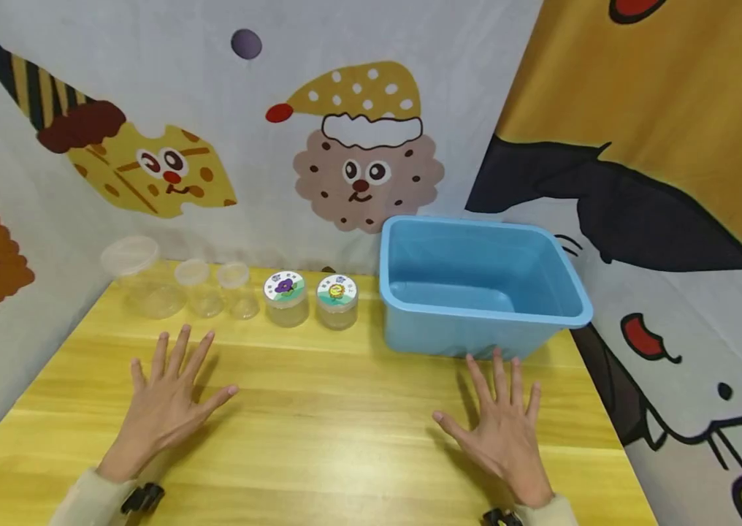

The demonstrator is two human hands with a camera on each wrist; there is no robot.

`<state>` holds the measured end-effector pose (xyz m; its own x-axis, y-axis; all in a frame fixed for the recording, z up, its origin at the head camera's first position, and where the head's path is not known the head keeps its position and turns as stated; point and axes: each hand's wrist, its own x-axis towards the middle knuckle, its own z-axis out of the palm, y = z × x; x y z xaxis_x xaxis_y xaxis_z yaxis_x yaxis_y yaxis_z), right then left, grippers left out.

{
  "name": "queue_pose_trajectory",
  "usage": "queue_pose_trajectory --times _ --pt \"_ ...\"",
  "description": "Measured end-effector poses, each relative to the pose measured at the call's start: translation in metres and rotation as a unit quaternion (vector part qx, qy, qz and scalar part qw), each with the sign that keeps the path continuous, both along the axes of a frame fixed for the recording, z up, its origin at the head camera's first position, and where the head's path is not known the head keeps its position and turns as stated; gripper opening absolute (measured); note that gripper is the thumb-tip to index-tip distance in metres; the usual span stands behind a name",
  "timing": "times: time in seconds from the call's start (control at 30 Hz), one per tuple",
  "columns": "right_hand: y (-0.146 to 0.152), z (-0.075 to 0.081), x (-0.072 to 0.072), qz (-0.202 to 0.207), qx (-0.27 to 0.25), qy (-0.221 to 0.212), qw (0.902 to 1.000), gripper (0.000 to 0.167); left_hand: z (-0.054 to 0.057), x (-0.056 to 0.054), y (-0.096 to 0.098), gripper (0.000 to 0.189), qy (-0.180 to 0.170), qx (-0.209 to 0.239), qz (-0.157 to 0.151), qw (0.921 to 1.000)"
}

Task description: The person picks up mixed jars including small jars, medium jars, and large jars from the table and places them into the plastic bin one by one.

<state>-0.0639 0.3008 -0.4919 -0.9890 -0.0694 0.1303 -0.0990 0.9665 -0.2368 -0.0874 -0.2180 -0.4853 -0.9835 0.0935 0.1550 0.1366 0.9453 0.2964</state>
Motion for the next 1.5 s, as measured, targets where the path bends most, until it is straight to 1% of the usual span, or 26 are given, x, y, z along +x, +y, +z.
queue_pose_trajectory --times 0.2,0.37,0.53,0.8,0.9,1.13,1.27,1.4,1.5 --pt "0.0 0.001 0.006 -0.001 -0.008 0.006 1.0 0.101 -0.002 0.0 0.002 0.098 -0.005 -0.002 0.0 1.0" --pt "-0.002 0.007 0.011 -0.001 -0.022 0.02 0.9996 0.099 -0.001 -0.001 0.001 0.1 -0.017 0.002 0.0 0.9998" --pt "-0.004 0.015 0.014 0.008 -0.031 0.042 0.9986 0.101 0.004 -0.006 -0.004 0.101 -0.029 0.015 0.004 0.9995" --pt "-0.003 0.03 0.018 0.034 -0.052 0.1 0.993 0.102 0.013 -0.015 -0.013 0.1 -0.027 0.047 0.004 0.9985" --pt "-0.002 0.035 0.019 0.044 -0.069 0.12 0.9894 0.101 0.015 -0.018 -0.017 0.101 -0.028 0.066 0.004 0.9974" --pt "0.003 0.048 0.014 0.077 -0.115 0.178 0.9743 0.094 0.02 -0.023 -0.029 0.101 -0.017 0.115 0.011 0.9932" --pt "0.005 0.057 0.009 0.089 -0.127 0.203 0.9669 0.089 0.024 -0.025 -0.038 0.101 -0.003 0.139 0.013 0.9901" --pt "0.006 0.065 0.003 0.102 -0.127 0.23 0.9594 0.087 0.027 -0.027 -0.046 0.102 0.007 0.159 0.018 0.9871" --pt "0.006 0.07 -0.003 0.105 -0.129 0.237 0.9572 0.087 0.03 -0.027 -0.053 0.101 0.008 0.18 0.026 0.9833"
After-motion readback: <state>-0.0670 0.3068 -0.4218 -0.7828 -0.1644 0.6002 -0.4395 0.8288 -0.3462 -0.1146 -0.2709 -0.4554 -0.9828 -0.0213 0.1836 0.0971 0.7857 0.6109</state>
